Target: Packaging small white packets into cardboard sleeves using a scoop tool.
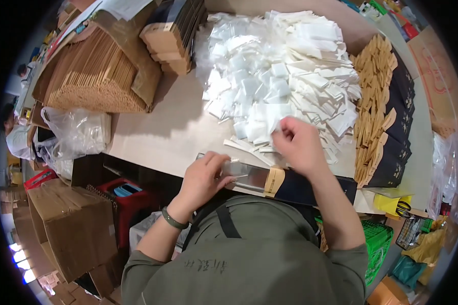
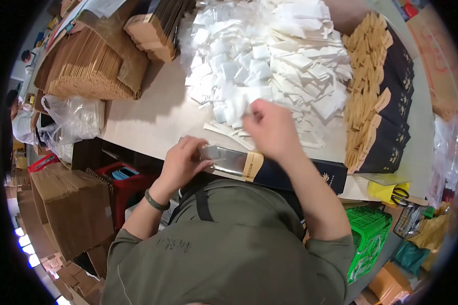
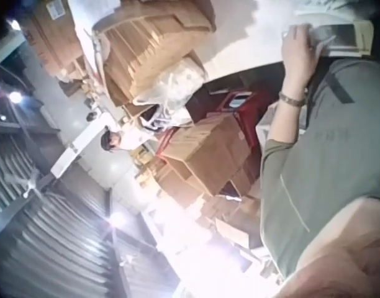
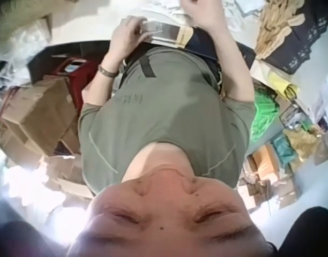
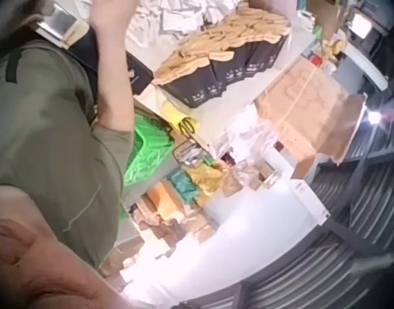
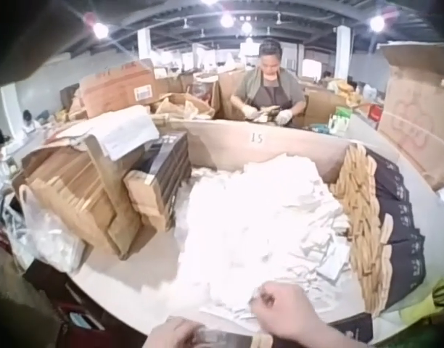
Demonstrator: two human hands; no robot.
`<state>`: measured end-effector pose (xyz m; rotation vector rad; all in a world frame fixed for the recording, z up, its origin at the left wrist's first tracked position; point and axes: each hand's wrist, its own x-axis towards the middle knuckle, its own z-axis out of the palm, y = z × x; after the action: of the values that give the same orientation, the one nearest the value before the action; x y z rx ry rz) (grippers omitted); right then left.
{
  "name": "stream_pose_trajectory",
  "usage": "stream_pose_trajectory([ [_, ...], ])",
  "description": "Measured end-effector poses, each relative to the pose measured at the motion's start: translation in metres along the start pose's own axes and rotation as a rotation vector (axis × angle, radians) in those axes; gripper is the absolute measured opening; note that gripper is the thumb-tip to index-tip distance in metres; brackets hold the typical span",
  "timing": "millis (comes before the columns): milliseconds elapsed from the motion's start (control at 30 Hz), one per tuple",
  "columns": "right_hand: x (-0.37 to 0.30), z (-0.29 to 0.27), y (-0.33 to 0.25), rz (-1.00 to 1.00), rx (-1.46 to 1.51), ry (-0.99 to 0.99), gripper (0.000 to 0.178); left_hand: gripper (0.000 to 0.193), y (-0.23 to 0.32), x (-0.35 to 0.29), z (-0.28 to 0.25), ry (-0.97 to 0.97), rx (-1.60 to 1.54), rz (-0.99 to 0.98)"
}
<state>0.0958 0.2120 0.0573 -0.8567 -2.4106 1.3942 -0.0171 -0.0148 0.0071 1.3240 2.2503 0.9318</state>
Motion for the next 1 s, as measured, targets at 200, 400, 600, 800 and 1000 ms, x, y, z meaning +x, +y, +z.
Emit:
stream_pose_trajectory([
  [200,-0.035,0.039,0.006,-0.318,-0.266,-0.052,0.013,0.037,-0.017,0.008,-0.010,-0.164,0.069,0.263],
  [400,-0.036,0.051,0.007,-0.360,-0.354,-0.068,0.012,0.041,-0.034,0.031,-0.058,0.084,0.178,0.264],
  [600,-0.053,0.064,0.009,-0.430,-0.645,-0.415,0.005,0.011,-0.047,0.094,-0.242,0.810,0.704,-0.020],
  [800,-0.042,0.059,0.030,-0.310,-0.517,-0.602,0.016,0.011,-0.062,0.140,-0.245,0.507,0.742,-0.403],
  [1000,-0.061,0.077,0.044,-0.666,-0.461,-0.253,0.016,0.014,-0.058,0.123,-0.260,0.558,0.771,-0.437],
])
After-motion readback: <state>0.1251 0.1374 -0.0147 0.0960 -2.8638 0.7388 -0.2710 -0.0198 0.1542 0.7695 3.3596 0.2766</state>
